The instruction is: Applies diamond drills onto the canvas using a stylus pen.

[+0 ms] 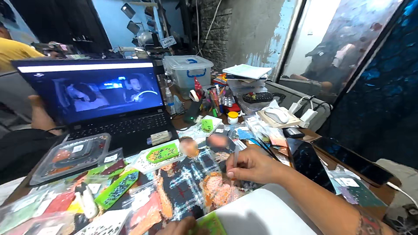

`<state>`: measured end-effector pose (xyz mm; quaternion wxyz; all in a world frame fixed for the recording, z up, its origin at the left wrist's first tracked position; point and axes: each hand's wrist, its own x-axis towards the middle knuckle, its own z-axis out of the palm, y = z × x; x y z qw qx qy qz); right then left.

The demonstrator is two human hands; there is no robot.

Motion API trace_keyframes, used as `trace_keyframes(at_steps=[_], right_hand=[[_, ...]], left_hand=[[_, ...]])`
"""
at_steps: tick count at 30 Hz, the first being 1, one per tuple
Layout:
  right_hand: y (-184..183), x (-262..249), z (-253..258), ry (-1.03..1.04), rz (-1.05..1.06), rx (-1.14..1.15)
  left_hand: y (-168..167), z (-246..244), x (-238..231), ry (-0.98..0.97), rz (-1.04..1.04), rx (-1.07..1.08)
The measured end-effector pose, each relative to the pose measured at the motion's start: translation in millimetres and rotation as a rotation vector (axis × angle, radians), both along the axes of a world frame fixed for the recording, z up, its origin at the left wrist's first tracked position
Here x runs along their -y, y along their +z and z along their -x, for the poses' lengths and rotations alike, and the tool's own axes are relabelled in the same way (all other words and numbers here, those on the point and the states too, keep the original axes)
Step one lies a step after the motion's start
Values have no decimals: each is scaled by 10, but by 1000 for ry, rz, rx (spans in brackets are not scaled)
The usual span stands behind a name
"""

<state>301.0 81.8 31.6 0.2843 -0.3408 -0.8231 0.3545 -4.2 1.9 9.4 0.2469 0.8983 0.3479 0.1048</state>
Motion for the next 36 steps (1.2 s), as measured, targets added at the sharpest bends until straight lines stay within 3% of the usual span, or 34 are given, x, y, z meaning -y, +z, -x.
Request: trace_keyframes(at_steps=[9, 22, 36], right_hand=[[-146, 192, 221, 222, -234, -118], [-224, 309, 356, 264, -169, -232], [-303, 329, 464, 302, -166, -161]], left_hand=[[-70, -48, 128, 25, -211, 19], [-106, -74, 89, 41, -235, -26], [-80, -58, 27, 45, -169, -16]])
